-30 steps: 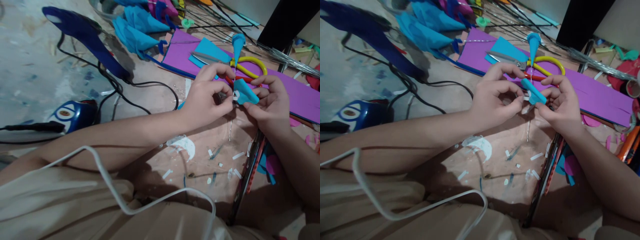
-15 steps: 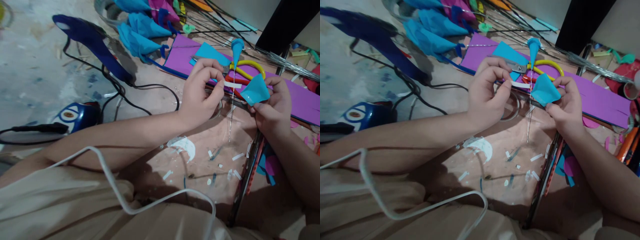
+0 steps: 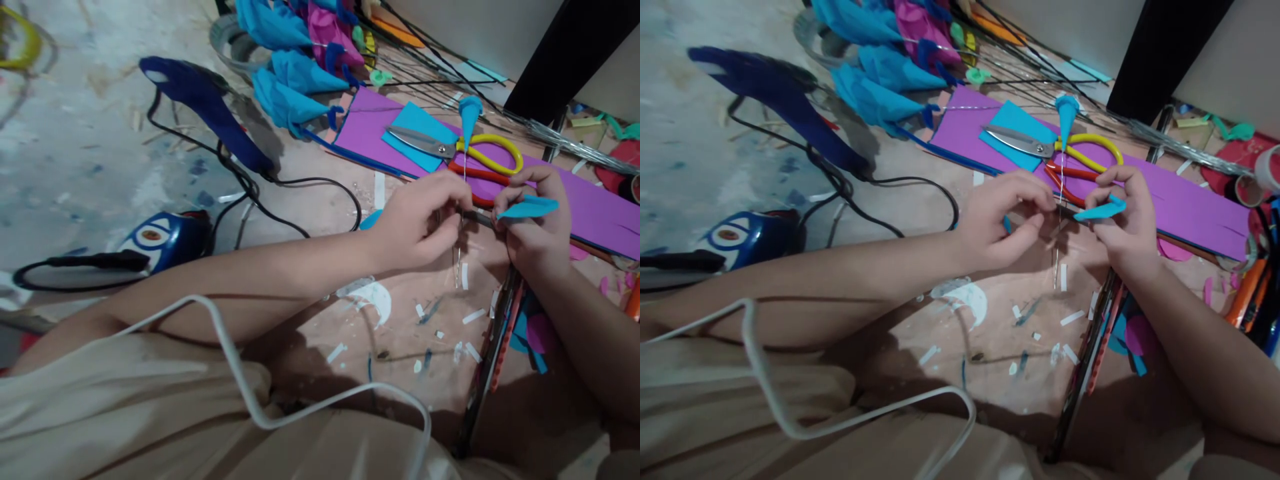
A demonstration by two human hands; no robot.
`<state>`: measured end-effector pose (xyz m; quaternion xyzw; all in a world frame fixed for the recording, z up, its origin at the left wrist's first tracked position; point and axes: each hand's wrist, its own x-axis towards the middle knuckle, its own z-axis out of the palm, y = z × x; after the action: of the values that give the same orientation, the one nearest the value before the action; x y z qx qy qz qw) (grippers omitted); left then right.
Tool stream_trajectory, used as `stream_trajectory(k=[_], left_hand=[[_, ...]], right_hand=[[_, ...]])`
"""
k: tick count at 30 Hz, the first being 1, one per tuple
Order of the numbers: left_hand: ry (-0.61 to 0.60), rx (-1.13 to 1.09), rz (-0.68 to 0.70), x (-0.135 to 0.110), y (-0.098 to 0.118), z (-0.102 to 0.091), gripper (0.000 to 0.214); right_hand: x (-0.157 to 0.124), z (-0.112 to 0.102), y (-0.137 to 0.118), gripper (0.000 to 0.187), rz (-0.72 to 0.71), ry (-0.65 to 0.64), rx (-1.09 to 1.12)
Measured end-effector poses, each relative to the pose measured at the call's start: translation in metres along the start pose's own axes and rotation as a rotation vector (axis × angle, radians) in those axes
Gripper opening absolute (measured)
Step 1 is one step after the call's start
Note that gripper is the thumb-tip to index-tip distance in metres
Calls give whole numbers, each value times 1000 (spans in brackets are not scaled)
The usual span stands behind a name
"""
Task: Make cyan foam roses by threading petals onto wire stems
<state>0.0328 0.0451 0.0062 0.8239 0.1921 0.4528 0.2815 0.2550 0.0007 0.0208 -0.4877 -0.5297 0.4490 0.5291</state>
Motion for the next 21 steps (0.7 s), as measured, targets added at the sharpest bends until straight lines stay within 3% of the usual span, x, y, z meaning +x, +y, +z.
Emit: stream_trajectory(k=[4, 6, 12, 16, 21], left_hand=[[-24, -10, -6, 0, -3, 4, 47], [-57, 2, 25, -1, -4, 7, 55], [-2, -50, 32, 1, -1, 5, 18], [-31, -131, -177, 6, 5, -1, 17], [-20, -272, -359, 9, 5, -1, 19]], right_hand=[[-4, 3, -2, 53, -41, -74, -94], [-7, 5, -4, 52, -51, -96, -171], [-13, 10, -6, 44, -107, -83, -331], [-12, 8, -8, 40, -77, -89, -327], [-14, -3, -9, 24, -72, -238, -194]])
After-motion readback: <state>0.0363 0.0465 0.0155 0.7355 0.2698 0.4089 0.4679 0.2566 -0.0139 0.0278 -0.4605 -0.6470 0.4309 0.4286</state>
